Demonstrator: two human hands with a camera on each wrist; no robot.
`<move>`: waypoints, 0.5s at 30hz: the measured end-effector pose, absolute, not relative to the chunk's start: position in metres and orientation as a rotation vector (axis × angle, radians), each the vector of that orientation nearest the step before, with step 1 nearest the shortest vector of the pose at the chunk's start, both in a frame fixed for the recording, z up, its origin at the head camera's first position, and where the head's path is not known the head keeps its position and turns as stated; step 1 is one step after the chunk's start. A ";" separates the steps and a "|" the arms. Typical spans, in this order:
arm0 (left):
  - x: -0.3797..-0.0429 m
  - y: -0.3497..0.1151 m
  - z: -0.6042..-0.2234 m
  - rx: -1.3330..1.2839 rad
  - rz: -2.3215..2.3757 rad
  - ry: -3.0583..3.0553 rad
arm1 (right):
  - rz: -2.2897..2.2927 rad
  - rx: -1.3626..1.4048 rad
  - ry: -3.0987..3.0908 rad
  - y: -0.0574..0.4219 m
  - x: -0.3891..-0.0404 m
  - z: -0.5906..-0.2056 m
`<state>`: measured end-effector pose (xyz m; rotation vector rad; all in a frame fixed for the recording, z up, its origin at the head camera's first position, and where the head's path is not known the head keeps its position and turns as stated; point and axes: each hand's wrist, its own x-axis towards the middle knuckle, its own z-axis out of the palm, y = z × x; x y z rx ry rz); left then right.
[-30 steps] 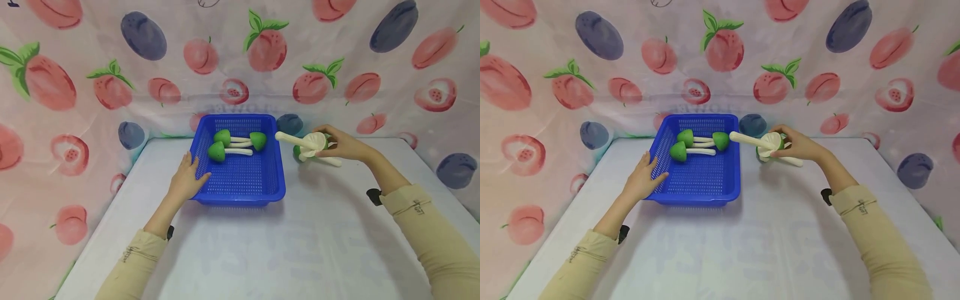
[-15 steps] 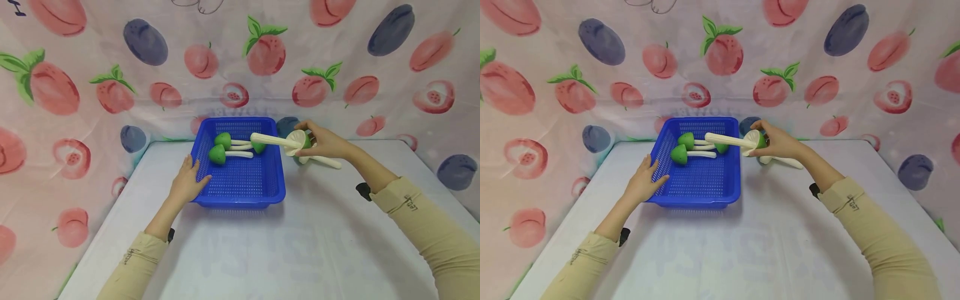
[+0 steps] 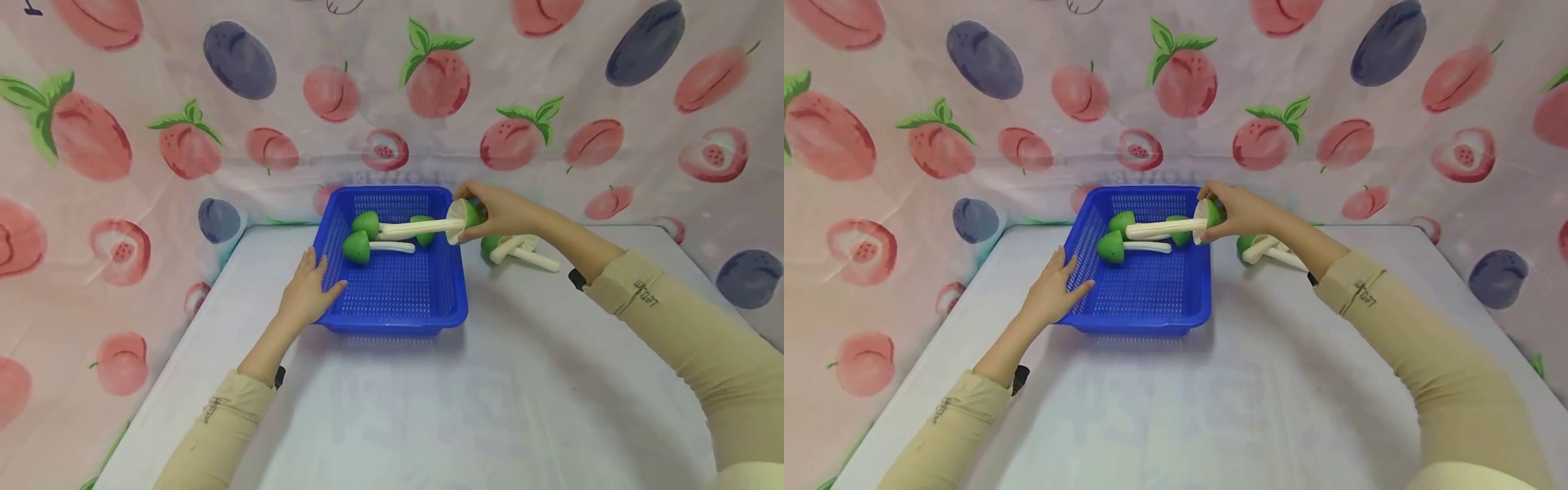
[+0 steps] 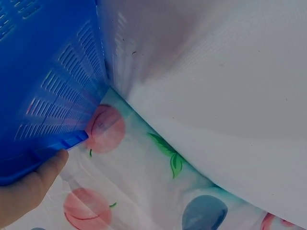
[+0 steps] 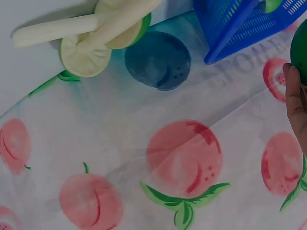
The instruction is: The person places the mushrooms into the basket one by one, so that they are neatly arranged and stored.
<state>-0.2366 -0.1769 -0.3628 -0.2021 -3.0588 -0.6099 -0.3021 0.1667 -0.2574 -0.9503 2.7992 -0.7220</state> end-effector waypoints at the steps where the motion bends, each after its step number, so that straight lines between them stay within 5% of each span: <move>1: -0.237 -0.177 -0.362 -0.205 -0.608 -3.057 | -0.696 -0.944 2.802 0.164 -0.303 -0.256; 15: -0.240 -0.181 -0.366 -0.200 -0.606 -3.068 | -0.607 -0.977 2.754 0.132 -0.320 -0.268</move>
